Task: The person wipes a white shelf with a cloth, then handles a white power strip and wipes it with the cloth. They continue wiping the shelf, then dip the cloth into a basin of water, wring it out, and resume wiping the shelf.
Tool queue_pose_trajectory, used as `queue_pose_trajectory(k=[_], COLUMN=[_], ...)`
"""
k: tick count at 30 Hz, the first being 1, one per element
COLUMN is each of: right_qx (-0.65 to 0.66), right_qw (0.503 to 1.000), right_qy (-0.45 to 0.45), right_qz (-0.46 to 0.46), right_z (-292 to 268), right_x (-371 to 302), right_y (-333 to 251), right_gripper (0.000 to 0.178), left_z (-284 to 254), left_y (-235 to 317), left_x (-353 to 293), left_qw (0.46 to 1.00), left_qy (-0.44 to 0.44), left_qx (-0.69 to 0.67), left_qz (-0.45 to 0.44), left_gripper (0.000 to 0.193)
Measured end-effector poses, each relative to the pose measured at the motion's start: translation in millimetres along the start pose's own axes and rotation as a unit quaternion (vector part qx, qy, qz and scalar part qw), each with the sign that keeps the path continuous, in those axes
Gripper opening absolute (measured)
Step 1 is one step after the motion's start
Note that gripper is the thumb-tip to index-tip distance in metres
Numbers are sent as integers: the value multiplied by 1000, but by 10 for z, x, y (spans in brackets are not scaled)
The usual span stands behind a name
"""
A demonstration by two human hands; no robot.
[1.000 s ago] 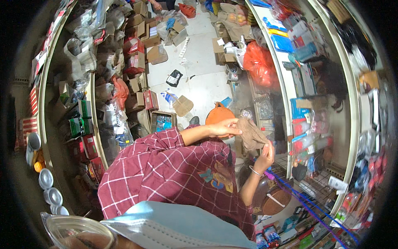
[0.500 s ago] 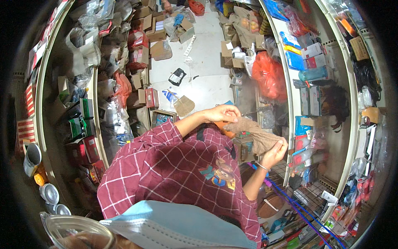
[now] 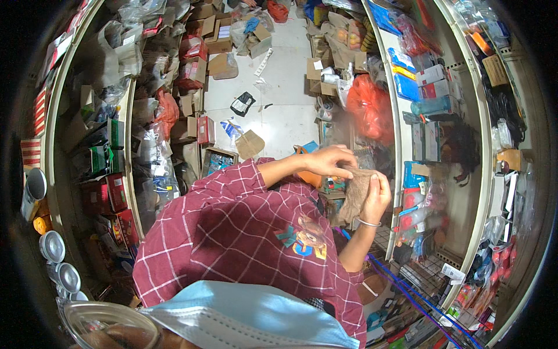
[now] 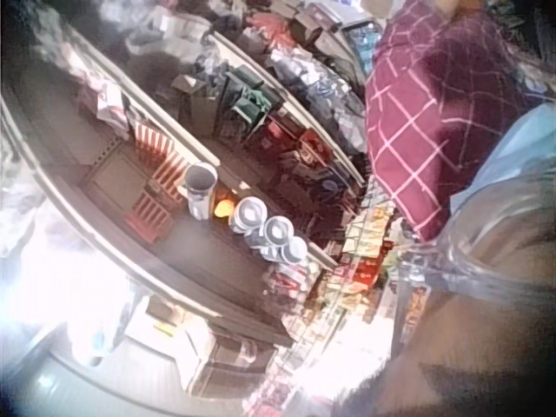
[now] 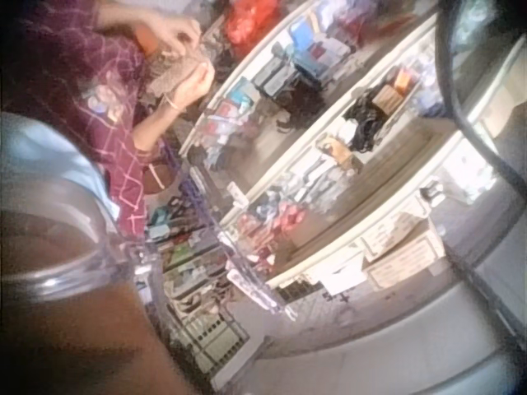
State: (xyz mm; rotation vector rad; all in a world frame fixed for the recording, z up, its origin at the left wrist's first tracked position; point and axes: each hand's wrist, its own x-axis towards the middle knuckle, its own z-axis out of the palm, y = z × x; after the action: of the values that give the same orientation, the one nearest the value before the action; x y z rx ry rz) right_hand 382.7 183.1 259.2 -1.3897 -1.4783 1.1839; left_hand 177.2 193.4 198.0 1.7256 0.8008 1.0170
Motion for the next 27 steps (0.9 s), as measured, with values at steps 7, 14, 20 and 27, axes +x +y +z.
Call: queue_pose_trajectory(k=[7, 14, 20, 27], right_qx=[26, -36, 39, 9], right_qw=[997, 975, 982, 986], right_qy=[-71, -202, -132, -102], right_qz=[7, 81, 128, 132], right_z=[24, 68, 9, -6], right_x=[-172, -97, -40, 12], right_y=[-16, -88, -89, -48], right_gripper=[21, 32, 42, 45], left_z=[212, 143, 36, 165], left_y=[120, 48, -162, -697], left_x=[-115, -64, -73, -172], left_qw=[960, 965, 950, 962], left_qy=[215, 205, 237, 175], left_qx=[162, 163, 202, -163], left_qz=[81, 25, -29, -130], left_gripper=[18, 23, 34, 25])
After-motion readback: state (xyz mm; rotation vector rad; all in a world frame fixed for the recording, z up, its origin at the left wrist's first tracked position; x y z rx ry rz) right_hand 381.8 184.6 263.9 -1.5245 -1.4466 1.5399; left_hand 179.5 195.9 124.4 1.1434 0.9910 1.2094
